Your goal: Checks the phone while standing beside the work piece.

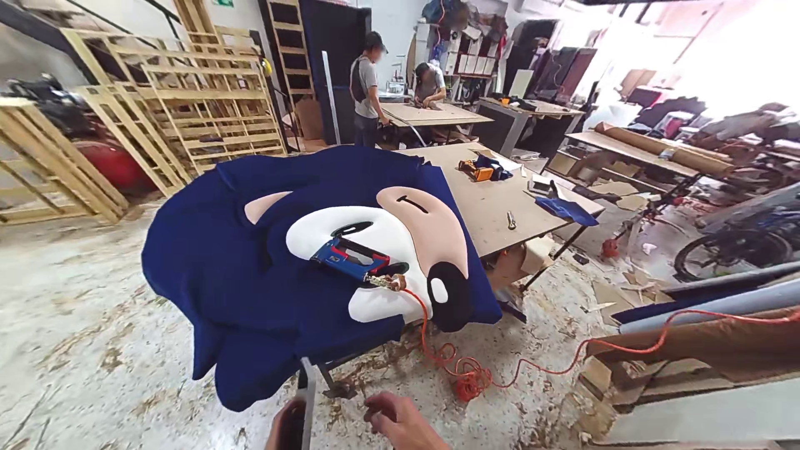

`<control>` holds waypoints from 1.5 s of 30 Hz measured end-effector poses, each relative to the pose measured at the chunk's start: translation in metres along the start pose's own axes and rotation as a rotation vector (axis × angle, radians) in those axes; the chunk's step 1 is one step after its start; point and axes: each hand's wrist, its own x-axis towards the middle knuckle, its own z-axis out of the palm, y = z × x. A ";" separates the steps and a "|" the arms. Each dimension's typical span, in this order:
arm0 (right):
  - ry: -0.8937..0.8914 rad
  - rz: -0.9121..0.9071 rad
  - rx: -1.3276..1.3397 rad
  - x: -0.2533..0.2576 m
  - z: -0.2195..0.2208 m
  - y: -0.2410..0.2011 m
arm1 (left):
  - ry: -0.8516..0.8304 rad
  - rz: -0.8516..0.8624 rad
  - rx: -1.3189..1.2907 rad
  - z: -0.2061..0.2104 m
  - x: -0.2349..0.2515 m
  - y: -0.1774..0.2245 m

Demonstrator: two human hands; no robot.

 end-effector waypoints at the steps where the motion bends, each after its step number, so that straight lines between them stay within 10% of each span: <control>1: -0.013 -0.079 0.002 0.004 0.002 -0.020 | -0.014 0.023 -0.181 0.015 0.013 0.000; 10: 0.013 -0.240 -0.145 0.030 -0.015 -0.057 | -0.151 -0.003 -0.709 0.034 0.098 0.014; 16: 0.032 -0.371 0.104 0.087 -0.046 -0.089 | 0.343 0.031 -0.017 0.056 0.167 0.049; 21: 0.005 -0.444 0.352 0.175 -0.041 -0.142 | 0.380 0.190 0.185 0.066 0.227 0.082; 33: 0.174 -0.521 0.403 0.406 0.017 -0.205 | 0.399 0.440 0.007 -0.102 0.386 0.092; 39: 0.436 -0.560 0.338 0.502 0.014 -0.179 | 0.285 0.317 -0.191 -0.128 0.509 0.042; 45: 0.307 -0.327 0.305 0.530 0.008 -0.161 | 0.270 0.256 -0.154 -0.144 0.535 -0.003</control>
